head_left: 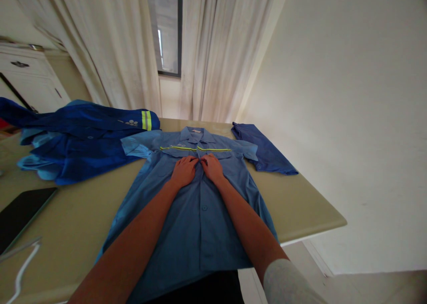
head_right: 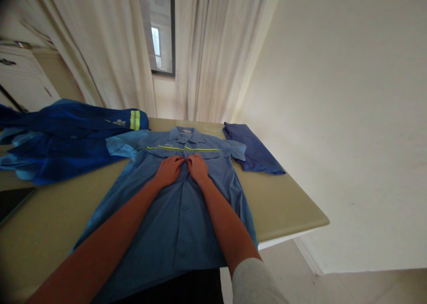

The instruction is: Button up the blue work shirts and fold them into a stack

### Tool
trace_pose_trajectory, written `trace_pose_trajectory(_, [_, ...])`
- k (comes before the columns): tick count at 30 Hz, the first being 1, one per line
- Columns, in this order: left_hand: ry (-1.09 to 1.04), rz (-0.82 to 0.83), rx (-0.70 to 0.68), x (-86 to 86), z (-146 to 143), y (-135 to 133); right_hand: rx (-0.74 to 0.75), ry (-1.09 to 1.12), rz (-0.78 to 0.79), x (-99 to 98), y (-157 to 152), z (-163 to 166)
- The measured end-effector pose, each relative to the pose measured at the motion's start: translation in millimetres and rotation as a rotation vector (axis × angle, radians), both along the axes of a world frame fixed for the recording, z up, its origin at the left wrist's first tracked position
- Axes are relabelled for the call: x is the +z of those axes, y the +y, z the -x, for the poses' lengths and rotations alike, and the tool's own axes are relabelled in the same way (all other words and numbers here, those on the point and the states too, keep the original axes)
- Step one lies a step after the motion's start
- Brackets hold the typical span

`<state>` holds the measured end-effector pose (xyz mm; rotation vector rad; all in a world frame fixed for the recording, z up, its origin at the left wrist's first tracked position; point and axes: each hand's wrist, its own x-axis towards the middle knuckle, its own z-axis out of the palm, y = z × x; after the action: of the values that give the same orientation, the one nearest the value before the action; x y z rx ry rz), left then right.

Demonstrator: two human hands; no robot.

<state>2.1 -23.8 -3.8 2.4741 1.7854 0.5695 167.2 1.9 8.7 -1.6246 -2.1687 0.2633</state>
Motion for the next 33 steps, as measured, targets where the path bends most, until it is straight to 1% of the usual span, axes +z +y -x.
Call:
trace_pose_trajectory(6, [0.006, 0.014, 0.011, 1.9, -0.5, -1.4, -0.004, 0.002, 0.001, -0.6, 1.7, 0.6])
trace_pose_trajectory(13, [-0.005, 0.010, 0.013, 1.9, -0.8, -1.6, -0.049, 0.003, 0.000, -2.1, 1.8, 2.1])
trace_pose_trajectory(21, [0.009, -0.012, 0.030, 2.5, -3.7, -4.4, -0.003, 0.030, 0.017, 1.0, 1.0, 1.4])
trace_pose_trajectory(25, [-0.004, -0.005, 0.020, 1.0, -2.9, -3.0, -0.052, 0.017, 0.004, 2.5, -1.3, 4.5])
trace_pose_trajectory(28, [-0.019, -0.017, 0.009, -0.2, -1.7, -2.1, -0.098, -0.033, 0.006, 2.7, -3.0, 7.3])
trace_pose_trajectory(33, [-0.036, -0.004, 0.004, 0.0, -1.2, -2.0, -0.128, -0.110, 0.005, 1.1, -4.0, 10.8])
